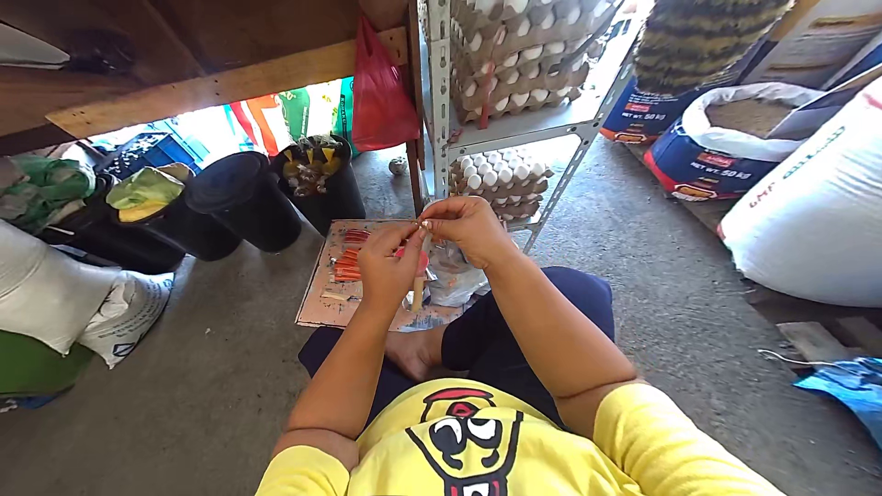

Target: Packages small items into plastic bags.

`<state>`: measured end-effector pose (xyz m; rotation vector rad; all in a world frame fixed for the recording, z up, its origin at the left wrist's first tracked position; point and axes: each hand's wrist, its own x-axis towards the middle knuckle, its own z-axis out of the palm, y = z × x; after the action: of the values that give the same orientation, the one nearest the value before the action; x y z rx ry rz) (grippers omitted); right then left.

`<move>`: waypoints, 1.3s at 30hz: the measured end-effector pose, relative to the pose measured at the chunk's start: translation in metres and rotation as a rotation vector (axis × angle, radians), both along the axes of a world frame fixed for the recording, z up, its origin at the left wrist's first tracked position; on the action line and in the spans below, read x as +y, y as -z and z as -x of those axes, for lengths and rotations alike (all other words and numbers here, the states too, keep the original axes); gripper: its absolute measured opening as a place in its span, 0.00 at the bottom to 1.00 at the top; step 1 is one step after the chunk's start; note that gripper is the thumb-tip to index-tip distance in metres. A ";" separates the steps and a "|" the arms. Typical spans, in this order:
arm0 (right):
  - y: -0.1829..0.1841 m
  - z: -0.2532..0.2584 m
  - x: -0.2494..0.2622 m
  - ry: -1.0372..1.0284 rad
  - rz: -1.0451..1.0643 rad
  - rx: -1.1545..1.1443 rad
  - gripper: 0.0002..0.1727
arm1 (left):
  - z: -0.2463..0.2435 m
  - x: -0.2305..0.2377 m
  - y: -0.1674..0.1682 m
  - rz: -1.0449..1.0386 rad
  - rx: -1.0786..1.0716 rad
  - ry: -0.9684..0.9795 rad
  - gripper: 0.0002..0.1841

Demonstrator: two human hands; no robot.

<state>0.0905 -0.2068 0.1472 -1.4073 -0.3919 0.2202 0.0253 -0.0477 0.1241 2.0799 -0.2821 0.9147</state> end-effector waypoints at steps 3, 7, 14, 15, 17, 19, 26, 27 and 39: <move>0.008 0.007 0.007 0.044 0.006 -0.042 0.10 | 0.005 0.000 0.003 -0.015 0.060 -0.023 0.10; 0.013 0.011 0.010 0.121 0.054 -0.106 0.12 | 0.007 -0.001 0.001 0.040 0.125 -0.019 0.09; 0.016 0.011 0.000 0.069 0.252 -0.264 0.22 | 0.002 -0.001 0.002 0.026 0.229 -0.072 0.06; 0.016 0.011 -0.001 0.046 0.279 -0.261 0.23 | 0.000 0.000 0.003 0.048 0.257 -0.059 0.06; 0.017 0.010 -0.001 -0.013 0.258 -0.215 0.21 | -0.001 0.002 0.002 0.130 0.364 0.000 0.06; 0.022 0.007 -0.002 -0.109 0.092 -0.087 0.18 | -0.002 0.005 -0.001 0.261 0.501 0.092 0.06; 0.028 0.009 0.003 -0.078 -0.226 0.301 0.08 | 0.002 0.008 0.003 0.389 0.425 0.223 0.11; 0.028 0.010 0.004 -0.046 -0.214 0.291 0.08 | 0.003 0.008 0.004 0.365 0.413 0.231 0.12; 0.034 0.016 0.019 -0.050 -0.173 0.013 0.20 | 0.000 0.009 0.006 0.101 0.049 0.024 0.04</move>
<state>0.0747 -0.1879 0.1129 -1.2265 -0.4252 0.2305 0.0250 -0.0388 0.1182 1.9987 -0.2302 0.8451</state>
